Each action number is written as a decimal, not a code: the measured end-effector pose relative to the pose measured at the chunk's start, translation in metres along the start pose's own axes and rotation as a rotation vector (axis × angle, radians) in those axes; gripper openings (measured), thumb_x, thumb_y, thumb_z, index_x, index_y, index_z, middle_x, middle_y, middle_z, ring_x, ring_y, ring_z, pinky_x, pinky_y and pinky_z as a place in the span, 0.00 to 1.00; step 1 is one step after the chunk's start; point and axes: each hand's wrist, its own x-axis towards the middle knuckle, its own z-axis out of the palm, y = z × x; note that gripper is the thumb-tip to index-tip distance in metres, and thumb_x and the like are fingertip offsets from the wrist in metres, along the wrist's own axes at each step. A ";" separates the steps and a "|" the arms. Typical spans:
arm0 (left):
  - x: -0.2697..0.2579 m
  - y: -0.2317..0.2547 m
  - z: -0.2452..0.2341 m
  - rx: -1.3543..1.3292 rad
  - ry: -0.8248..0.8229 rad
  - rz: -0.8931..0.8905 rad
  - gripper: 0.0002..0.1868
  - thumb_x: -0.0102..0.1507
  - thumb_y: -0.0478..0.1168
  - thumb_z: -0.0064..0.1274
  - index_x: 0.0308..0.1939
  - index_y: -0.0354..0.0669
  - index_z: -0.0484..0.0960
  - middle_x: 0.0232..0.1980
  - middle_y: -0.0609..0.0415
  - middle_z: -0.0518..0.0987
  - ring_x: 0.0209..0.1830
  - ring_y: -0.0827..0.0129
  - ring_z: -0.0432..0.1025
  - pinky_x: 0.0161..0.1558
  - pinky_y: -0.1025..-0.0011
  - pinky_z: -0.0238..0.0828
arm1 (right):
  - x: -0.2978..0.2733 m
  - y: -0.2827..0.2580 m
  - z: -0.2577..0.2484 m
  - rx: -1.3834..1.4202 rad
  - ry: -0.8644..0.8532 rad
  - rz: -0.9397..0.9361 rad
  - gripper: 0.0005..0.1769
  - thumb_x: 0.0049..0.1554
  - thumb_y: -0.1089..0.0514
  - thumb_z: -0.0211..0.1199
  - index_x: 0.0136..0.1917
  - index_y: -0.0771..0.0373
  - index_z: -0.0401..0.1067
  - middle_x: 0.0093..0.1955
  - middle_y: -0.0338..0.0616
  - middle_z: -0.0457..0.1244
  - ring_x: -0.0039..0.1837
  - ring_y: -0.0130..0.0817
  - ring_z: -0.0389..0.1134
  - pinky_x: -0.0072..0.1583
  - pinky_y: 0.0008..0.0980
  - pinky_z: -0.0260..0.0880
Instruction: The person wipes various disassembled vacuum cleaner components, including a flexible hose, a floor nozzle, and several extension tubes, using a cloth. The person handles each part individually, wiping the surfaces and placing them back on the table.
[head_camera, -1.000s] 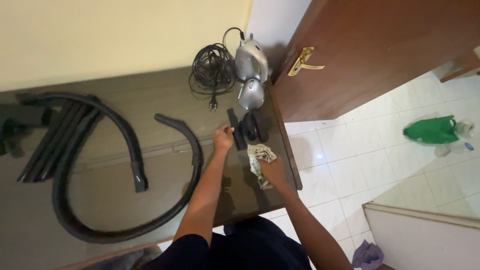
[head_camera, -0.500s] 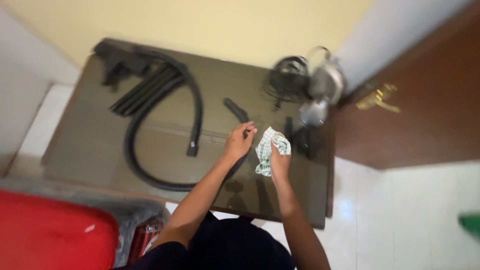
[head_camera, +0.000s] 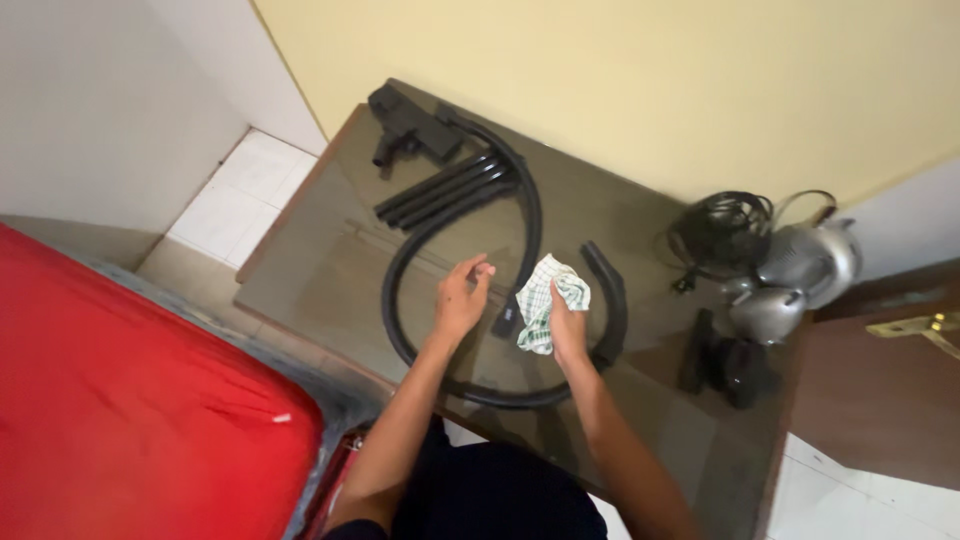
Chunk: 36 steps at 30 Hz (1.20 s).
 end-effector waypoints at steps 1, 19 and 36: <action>0.008 -0.007 -0.010 -0.004 0.005 -0.034 0.15 0.64 0.41 0.60 0.53 0.40 0.84 0.45 0.49 0.86 0.42 0.61 0.81 0.45 0.66 0.77 | 0.006 0.000 0.016 -0.017 -0.013 -0.018 0.23 0.64 0.52 0.58 0.67 0.68 0.69 0.63 0.43 0.68 0.63 0.31 0.68 0.63 0.31 0.67; 0.146 -0.136 -0.041 -0.045 -0.089 -0.105 0.15 0.63 0.41 0.61 0.52 0.38 0.84 0.44 0.48 0.86 0.39 0.62 0.81 0.43 0.68 0.77 | 0.072 0.036 0.136 -0.109 0.220 0.020 0.22 0.60 0.54 0.64 0.65 0.67 0.71 0.61 0.44 0.69 0.60 0.32 0.70 0.60 0.31 0.68; 0.223 -0.267 -0.011 -0.460 0.210 -0.636 0.41 0.62 0.36 0.60 0.74 0.32 0.55 0.57 0.48 0.74 0.34 0.65 0.74 0.34 0.66 0.73 | 0.105 0.039 0.161 -0.164 0.125 0.146 0.27 0.60 0.49 0.62 0.66 0.69 0.71 0.63 0.46 0.69 0.62 0.35 0.70 0.62 0.34 0.67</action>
